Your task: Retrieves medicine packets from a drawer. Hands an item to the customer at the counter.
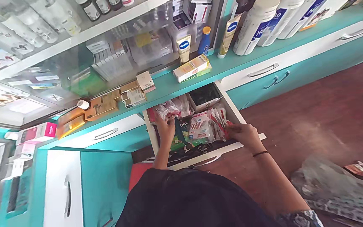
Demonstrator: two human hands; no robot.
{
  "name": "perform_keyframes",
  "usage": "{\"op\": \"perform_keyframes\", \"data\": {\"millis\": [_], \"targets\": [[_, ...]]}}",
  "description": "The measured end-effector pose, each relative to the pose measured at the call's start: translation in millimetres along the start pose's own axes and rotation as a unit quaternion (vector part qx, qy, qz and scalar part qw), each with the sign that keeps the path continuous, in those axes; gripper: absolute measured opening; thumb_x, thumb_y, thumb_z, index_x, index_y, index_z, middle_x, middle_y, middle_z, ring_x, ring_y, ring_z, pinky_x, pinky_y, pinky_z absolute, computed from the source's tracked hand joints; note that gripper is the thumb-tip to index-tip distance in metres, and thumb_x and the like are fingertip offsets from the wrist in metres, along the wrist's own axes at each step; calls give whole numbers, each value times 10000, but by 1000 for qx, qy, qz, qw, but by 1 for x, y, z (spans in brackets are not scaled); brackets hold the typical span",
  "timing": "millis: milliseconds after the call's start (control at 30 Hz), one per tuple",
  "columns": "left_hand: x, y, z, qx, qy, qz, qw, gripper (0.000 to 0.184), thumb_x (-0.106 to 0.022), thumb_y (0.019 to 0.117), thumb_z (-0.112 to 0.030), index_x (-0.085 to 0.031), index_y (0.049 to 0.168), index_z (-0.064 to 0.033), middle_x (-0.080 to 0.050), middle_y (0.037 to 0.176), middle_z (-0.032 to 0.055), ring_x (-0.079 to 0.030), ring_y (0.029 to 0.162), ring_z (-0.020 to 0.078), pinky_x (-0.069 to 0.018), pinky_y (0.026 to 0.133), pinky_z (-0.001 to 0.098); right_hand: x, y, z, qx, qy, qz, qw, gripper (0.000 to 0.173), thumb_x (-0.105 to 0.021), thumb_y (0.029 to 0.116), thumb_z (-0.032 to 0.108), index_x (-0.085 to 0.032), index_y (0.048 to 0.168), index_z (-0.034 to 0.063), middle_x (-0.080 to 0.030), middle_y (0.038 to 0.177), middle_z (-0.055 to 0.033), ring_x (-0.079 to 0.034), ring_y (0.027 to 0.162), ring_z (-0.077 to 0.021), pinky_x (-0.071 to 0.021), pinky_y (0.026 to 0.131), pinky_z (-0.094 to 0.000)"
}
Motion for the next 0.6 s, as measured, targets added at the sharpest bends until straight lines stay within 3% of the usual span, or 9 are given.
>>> {"op": "perform_keyframes", "data": {"millis": [33,100,200,267,333,433,600], "targets": [[-1,-9,-4,-38,44,-9,998,740,-598,1028,-186,-182,1592,54,-241,1624,308,-354,1469,425,-368,1168,530,-1,1,-2,2,-4,4,1000,185,-695,951,53,-735,1102,-47,-719,1038,-261,-685,987,-403,-494,902,-612],[-12,-25,-17,-146,90,3,985,497,-560,1020,-107,-431,1457,95,-428,1517,302,-447,1404,411,-405,1141,515,-6,5,-3,4,-27,12,1000,200,-693,960,85,-732,1107,-46,-716,1041,-269,-677,1005,-436,-476,912,-652],[-45,-35,-44,-276,96,148,945,276,-566,1005,-34,-667,1254,32,-648,1325,195,-612,1260,321,-487,1075,474,-15,7,3,-15,-71,9,997,240,-756,922,134,-734,1090,-35,-716,1038,-266,-660,1020,-481,-452,895,-711],[-72,-34,-59,-300,113,259,911,262,-558,1013,-25,-695,1232,13,-667,1300,184,-636,1224,321,-502,1051,482,-16,8,7,-24,-76,5,997,246,-772,907,137,-730,1068,-45,-710,1018,-275,-659,1005,-480,-452,880,-712],[-96,-30,-68,-295,155,318,888,265,-537,1036,-51,-683,1245,22,-660,1297,197,-623,1224,347,-484,1054,507,-15,8,6,-15,-53,-4,998,223,-768,904,112,-745,1076,-28,-728,1003,-245,-683,975,-434,-480,886,-672],[-128,-22,-64,-305,204,336,868,232,-553,1036,-78,-703,1159,49,-664,1253,207,-623,1208,356,-501,1025,509,-12,6,1,8,-17,-16,1000,210,-752,900,80,-743,1078,-30,-739,962,-214,-700,914,-371,-509,868,-612],[-165,-8,-44,-340,251,329,844,202,-616,995,-91,-720,1119,29,-656,1234,192,-617,1191,363,-533,959,521,-13,8,-7,25,25,-7,999,239,-752,903,100,-725,1105,-26,-741,990,-180,-712,910,-288,-542,881,-521]]}}
Point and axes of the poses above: each hand's wrist, its own y-axis towards the middle knuckle, its own x-axis out of the back of the hand, z = x × y, the point moved 3 cm from there along y, towards the middle knuckle
